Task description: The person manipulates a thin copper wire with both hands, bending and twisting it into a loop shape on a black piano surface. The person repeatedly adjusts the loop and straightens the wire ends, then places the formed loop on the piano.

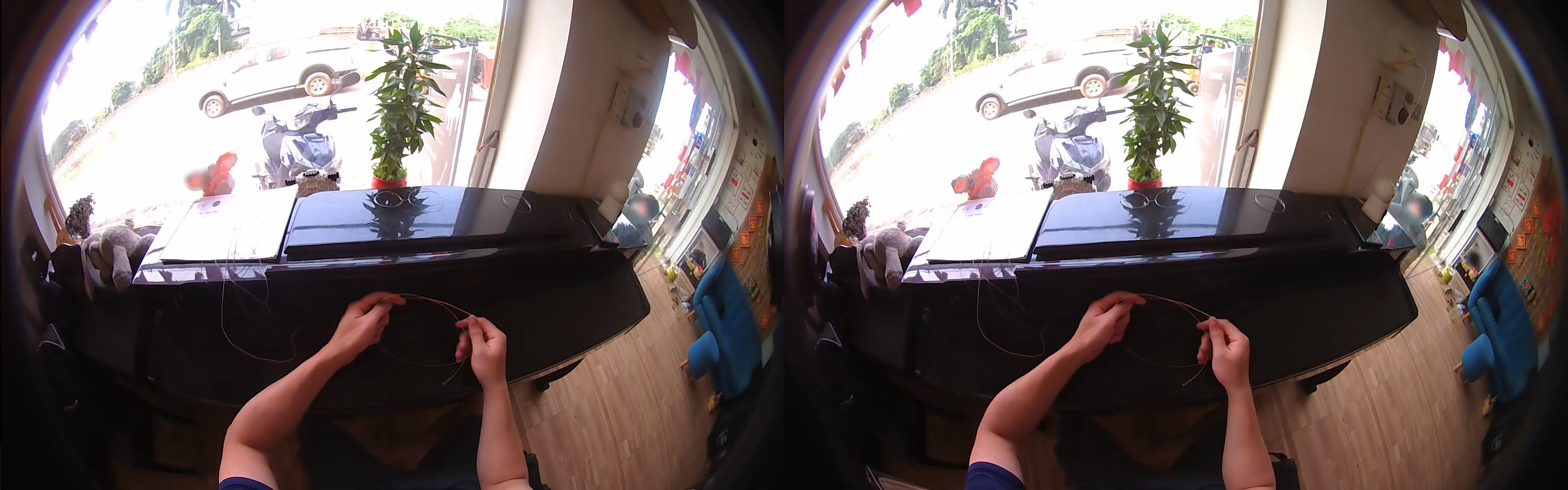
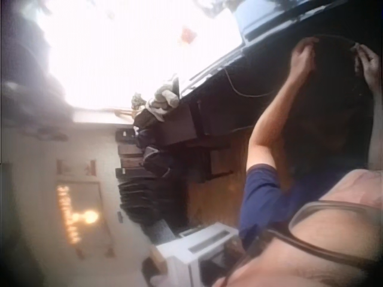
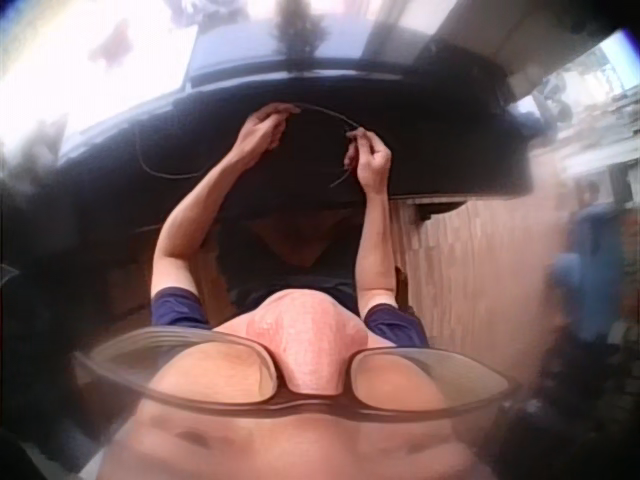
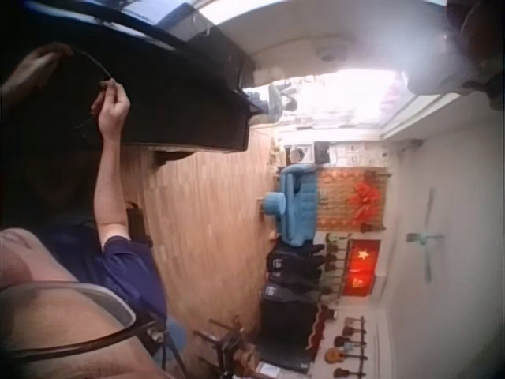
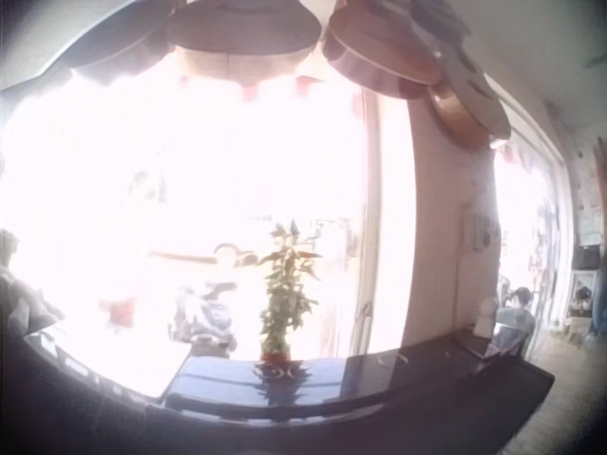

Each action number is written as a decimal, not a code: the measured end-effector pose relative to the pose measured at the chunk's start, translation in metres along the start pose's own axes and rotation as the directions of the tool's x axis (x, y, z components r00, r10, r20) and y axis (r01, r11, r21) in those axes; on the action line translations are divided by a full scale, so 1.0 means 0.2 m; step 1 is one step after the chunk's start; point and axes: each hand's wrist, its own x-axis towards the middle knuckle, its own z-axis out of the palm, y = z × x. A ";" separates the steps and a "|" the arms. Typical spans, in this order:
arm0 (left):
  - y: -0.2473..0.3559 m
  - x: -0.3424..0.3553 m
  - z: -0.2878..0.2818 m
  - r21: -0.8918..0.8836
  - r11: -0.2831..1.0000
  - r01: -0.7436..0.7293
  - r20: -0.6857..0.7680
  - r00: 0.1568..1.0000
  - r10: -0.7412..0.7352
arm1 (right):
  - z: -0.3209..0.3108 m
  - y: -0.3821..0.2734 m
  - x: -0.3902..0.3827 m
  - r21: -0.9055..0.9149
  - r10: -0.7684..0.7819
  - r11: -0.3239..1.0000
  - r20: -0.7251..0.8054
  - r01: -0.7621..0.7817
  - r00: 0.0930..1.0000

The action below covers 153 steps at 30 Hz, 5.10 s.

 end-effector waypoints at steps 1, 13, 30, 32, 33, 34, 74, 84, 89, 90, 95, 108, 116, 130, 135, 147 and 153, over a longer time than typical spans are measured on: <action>0.00 0.00 0.00 0.031 1.000 0.003 0.002 1.000 -0.003 | -0.02 0.02 -0.03 0.086 -0.005 0.996 -0.066 0.011 0.998; -0.06 0.03 0.01 0.354 0.909 -0.220 0.121 0.975 0.189 | -0.19 0.01 -0.23 0.472 0.028 0.881 -0.016 -0.018 0.999; 0.02 -0.02 -0.02 0.458 0.878 -0.142 0.266 0.964 0.016 | -0.63 0.08 -0.51 0.440 0.177 0.890 -0.574 0.119 0.799; 0.00 -0.02 -0.02 0.442 0.885 -0.148 0.275 0.961 0.023 | -0.67 0.08 -0.55 0.298 0.153 0.953 -0.641 0.060 0.752; -0.01 -0.01 -0.04 0.427 0.892 -0.149 0.278 0.960 0.028 | -0.69 0.10 -0.56 0.235 0.132 0.971 -0.646 0.032 0.752; -0.03 0.00 -0.04 0.411 0.899 -0.151 0.282 0.959 0.033 | -0.72 0.14 -0.58 0.171 0.109 0.985 -0.650 0.004 0.752; -0.14 -0.77 0.04 -0.316 0.762 -0.565 0.080 0.785 0.615 | -0.82 0.06 -0.77 -0.674 0.143 0.688 -0.238 -0.269 0.961; -0.25 -0.80 0.21 -0.427 0.754 -0.500 0.172 0.773 0.611 | 0.21 0.10 -0.77 0.014 0.221 0.955 0.632 -0.297 0.742; -0.22 -0.86 0.02 -0.221 0.796 -0.564 0.115 0.795 0.595 | 0.05 0.11 -0.76 0.075 0.264 0.947 0.377 -0.313 0.888; -0.23 -0.87 0.04 -0.029 0.845 -0.534 0.093 0.840 0.534 | -0.02 0.10 -0.75 0.052 0.291 0.943 0.346 -0.327 0.892; -0.25 -0.89 0.25 0.399 0.887 -0.232 -0.013 0.966 0.258 | -0.18 0.06 -0.76 -0.172 0.209 0.972 0.315 -0.160 0.926; -0.28 -0.83 0.42 0.336 0.821 -0.462 -0.019 0.868 0.496 | -0.07 -0.05 -0.79 0.281 0.078 0.905 0.627 -0.319 0.775; -0.35 -0.92 0.55 0.082 0.990 -0.113 0.266 0.960 0.087 | -0.04 -0.03 -0.73 0.683 -0.247 0.730 0.291 -0.019 0.924; -0.31 -0.88 0.35 0.335 0.879 -0.338 0.023 0.936 0.351 | -0.53 -0.11 -0.64 -0.236 0.171 0.932 -0.382 -0.275 0.908; -0.28 -0.84 0.45 0.363 0.850 -0.382 0.168 0.924 0.344 | -0.05 -0.31 -0.77 0.094 0.038 0.995 -0.248 -0.015 0.968; -0.09 -0.97 0.05 0.359 0.844 -0.397 -0.109 0.881 0.461 | -0.34 -0.22 -0.68 -0.402 0.064 0.912 0.337 0.082 0.939; -0.03 -1.17 -0.21 0.399 0.821 -0.407 -0.241 0.818 0.523 | -0.27 -0.30 -0.55 -0.550 -0.082 0.786 0.362 0.284 0.929</action>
